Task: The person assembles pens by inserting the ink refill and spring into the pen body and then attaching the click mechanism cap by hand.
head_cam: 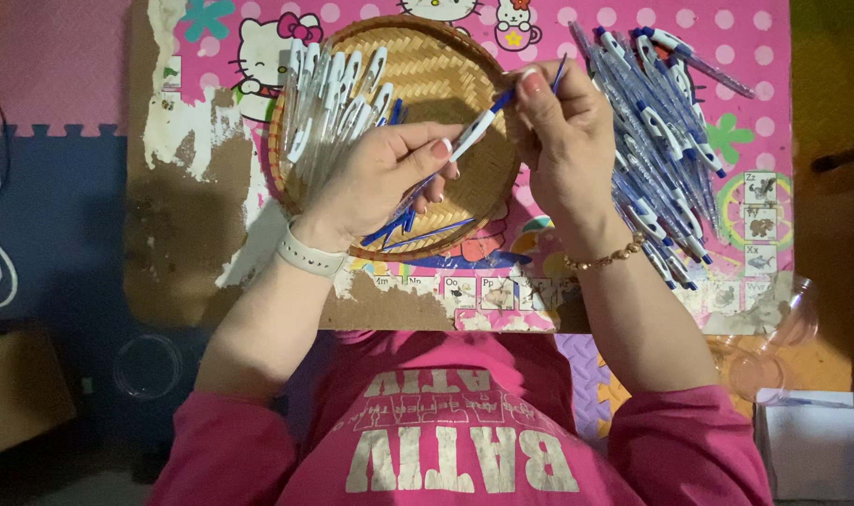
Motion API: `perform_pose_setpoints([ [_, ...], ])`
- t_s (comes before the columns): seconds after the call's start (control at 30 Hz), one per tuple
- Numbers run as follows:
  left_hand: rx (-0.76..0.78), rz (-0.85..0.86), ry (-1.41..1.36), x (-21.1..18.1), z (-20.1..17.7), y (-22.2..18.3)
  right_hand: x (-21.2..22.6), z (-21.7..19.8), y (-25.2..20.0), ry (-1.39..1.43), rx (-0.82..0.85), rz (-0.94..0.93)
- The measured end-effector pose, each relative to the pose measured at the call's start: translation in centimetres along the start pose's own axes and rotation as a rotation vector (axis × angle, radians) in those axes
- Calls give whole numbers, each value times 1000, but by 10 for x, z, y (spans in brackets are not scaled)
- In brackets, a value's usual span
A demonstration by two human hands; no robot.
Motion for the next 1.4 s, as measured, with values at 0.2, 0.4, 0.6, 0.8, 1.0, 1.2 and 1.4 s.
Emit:
perform_pose_setpoints([
  [0.2,33,-62,-76,-11,7,-7,1,8,1,179,69,-30],
  [0.4,25,-38,-199,3,2,-3,-22,4,-4,145,-21,171],
  [0.6,57,-58,-196,-5,9,-5,1,11,-3,37,23,22],
  [0.8,175,-70,-363,0,17,-7,2,20,-4,132,136,11],
  [1.0,169,-59,-333,-8,16,-9,-9,9,-1,0,76,-11],
  [1.2,157,-112,-364,-4,16,-11,-1,12,-4,20,104,19],
  [1.4,176,-84,-343,-11,18,-12,-2,16,-3,71,163,60],
])
Point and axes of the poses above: each hand's wrist, its own y-axis towards the middle knuckle, its own z-axis out of the palm, x = y × z, the point moved 10 cm from there along y, towards the middle knuckle, and after that the axes turned 1 degree about -y, right-handed, at the moved point
